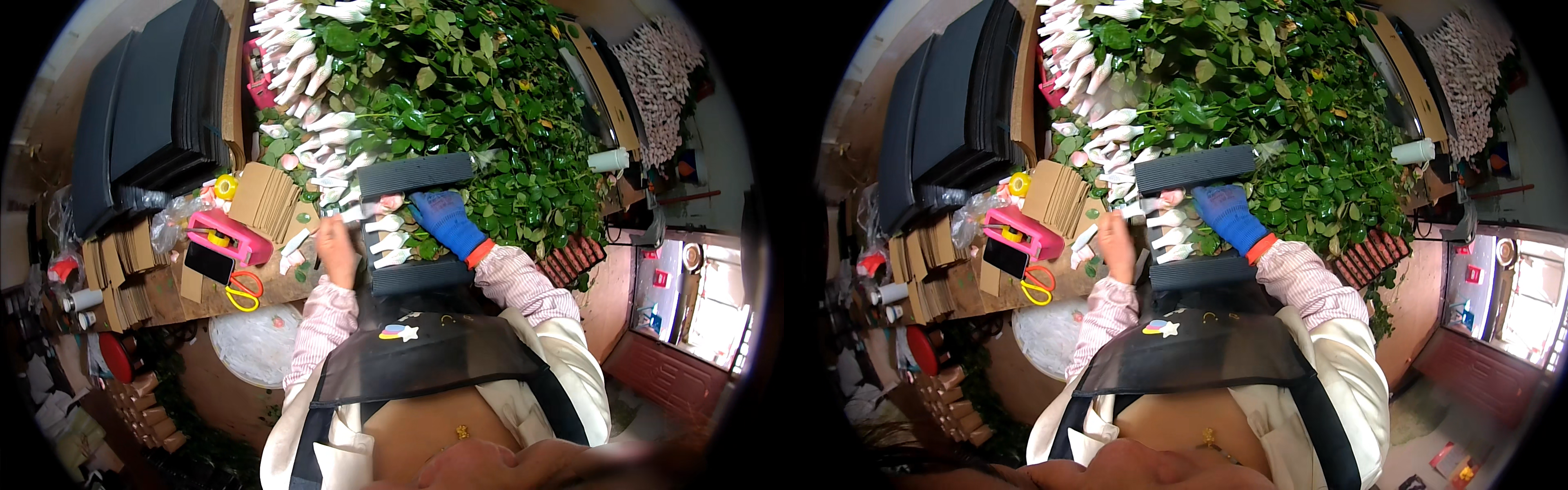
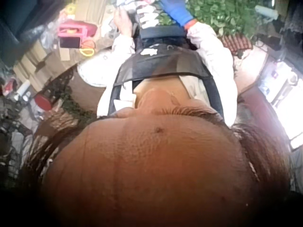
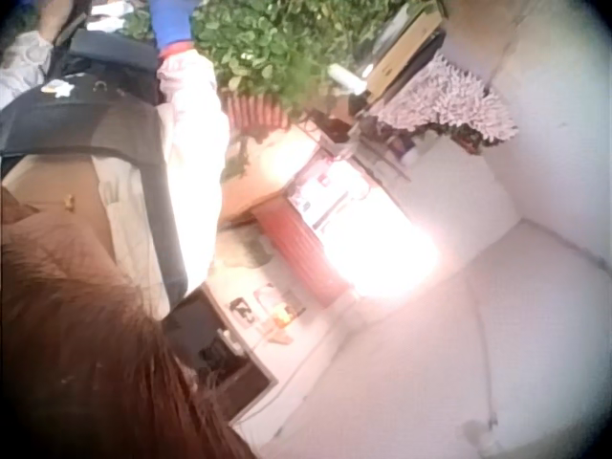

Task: The person arranges white tulips and green leafy branches into a black rectangular tray. They pick up individual tulips and leaves, place them into the tray, and adjust the arrangement by hand.

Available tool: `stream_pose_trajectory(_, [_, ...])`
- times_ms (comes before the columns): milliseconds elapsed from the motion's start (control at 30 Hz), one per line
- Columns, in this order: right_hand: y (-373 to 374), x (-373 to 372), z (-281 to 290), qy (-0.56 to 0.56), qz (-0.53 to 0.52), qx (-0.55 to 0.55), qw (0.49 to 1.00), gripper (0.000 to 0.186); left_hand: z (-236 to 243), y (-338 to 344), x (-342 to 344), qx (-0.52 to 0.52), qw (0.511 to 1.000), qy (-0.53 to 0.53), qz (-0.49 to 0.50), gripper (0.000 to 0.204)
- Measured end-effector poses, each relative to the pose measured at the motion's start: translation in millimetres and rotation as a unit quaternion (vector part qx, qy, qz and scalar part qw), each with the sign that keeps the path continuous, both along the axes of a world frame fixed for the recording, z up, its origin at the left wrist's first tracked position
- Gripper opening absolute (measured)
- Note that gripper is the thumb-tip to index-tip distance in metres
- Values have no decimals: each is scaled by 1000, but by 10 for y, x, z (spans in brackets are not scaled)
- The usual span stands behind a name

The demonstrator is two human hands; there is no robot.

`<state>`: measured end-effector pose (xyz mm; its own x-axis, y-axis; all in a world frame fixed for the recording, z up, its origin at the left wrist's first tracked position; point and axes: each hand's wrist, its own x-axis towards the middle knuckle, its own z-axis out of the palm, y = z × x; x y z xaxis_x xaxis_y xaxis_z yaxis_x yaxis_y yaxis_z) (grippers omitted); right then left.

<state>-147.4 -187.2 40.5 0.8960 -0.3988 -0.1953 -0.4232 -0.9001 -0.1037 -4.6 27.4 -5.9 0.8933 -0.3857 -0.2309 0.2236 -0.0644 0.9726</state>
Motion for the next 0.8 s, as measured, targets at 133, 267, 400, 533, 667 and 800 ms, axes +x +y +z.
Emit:
stream_pose_trajectory(133, [-38,-76,198,-7,0,76,997,45,404,267,284,1,993,-38,-112,17])
stream_pose_trajectory(267, [61,3,230,50,-23,62,997,53,591,1,26,168,939,-138,-268,31])
stream_pose_trajectory(400, [80,23,217,63,-40,72,995,53,327,-17,-52,153,942,-187,-233,33])
stream_pose_trajectory(533, [41,-58,201,45,-30,90,994,65,276,394,274,9,994,-55,-95,24])
stream_pose_trajectory(667, [80,-62,338,54,17,98,994,79,602,386,158,156,951,-38,-263,29])
stream_pose_trajectory(800, [181,-6,218,119,19,28,992,86,586,137,-37,171,903,-24,-394,36])
